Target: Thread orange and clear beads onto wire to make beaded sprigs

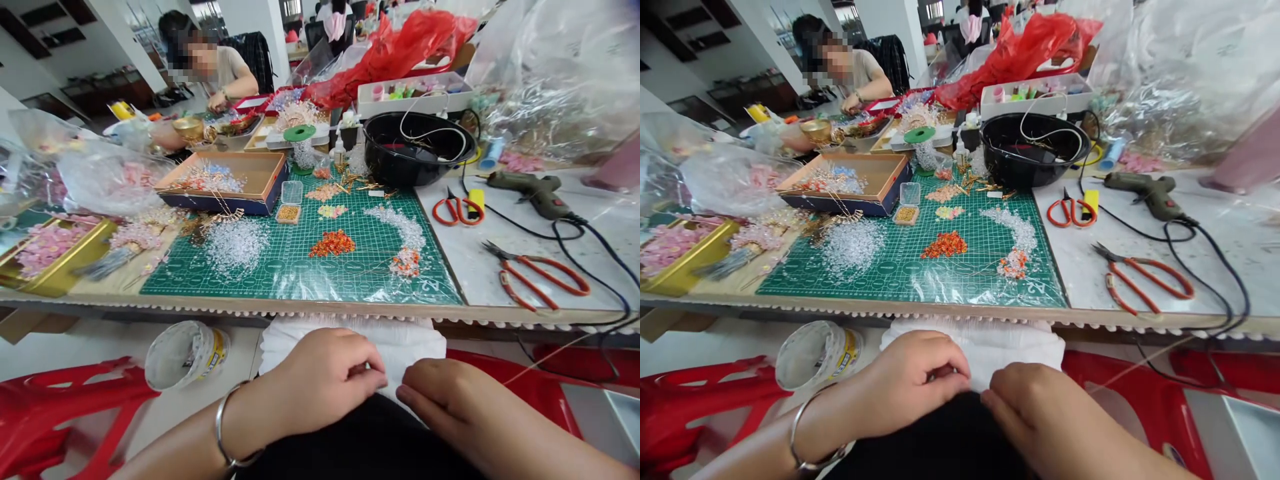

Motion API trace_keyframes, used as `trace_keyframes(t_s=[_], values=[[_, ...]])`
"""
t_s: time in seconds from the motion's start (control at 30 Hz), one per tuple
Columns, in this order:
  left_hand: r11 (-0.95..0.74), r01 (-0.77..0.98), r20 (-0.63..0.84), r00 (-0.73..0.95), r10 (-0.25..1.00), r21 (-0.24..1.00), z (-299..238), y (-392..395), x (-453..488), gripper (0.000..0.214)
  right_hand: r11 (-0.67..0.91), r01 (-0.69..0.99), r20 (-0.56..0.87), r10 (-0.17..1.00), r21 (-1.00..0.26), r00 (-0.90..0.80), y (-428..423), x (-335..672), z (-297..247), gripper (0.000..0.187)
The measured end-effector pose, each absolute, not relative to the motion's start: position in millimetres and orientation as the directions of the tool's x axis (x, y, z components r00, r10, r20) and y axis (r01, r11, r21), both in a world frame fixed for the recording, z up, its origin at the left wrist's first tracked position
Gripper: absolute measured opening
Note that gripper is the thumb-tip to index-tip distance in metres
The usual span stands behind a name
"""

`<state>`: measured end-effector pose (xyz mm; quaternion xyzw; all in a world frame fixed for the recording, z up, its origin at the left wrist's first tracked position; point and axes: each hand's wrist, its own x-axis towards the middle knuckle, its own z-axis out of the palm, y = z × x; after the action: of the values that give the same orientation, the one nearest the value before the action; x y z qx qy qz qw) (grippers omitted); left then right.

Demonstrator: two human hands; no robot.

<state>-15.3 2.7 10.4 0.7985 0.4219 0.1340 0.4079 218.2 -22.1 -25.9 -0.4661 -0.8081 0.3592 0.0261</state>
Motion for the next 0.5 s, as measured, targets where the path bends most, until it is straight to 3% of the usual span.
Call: trace_keyframes(t_s=[0.1, 0.2, 0.3, 0.4, 0.5], values=[[-0.206, 0.596, -0.122, 0.463, 0.878, 0.776, 14, 2, -39, 0.011, 0.181, 0.743, -0.430, 0.718, -0.644, -0.548, -19, 228, -29, 0.044], [-0.124, 0.591, -0.114, 0.349, 0.930, 0.797, 17, 4, -49, 0.013, 0.146, 0.713, -0.427, 0.713, -0.686, -0.557, -18, 238, -33, 0.038], [-0.266, 0.588, -0.052, 0.468, 0.882, 0.764, 16, 5, -40, 0.014, 0.126, 0.650, -0.296, 0.814, -0.749, -0.499, -16, 228, -32, 0.042], [-0.439, 0.533, -0.010, 0.643, 0.765, 0.723, 13, 8, -22, 0.015, 0.056, 0.466, -0.206, 0.846, -0.883, -0.491, -12, 202, -29, 0.045], [-0.384, 0.556, -0.001, 0.569, 0.823, 0.737, 13, 14, -19, 0.015, -0.143, 0.316, -0.267, 0.879, -0.938, -0.395, -12, 187, -37, 0.042]])
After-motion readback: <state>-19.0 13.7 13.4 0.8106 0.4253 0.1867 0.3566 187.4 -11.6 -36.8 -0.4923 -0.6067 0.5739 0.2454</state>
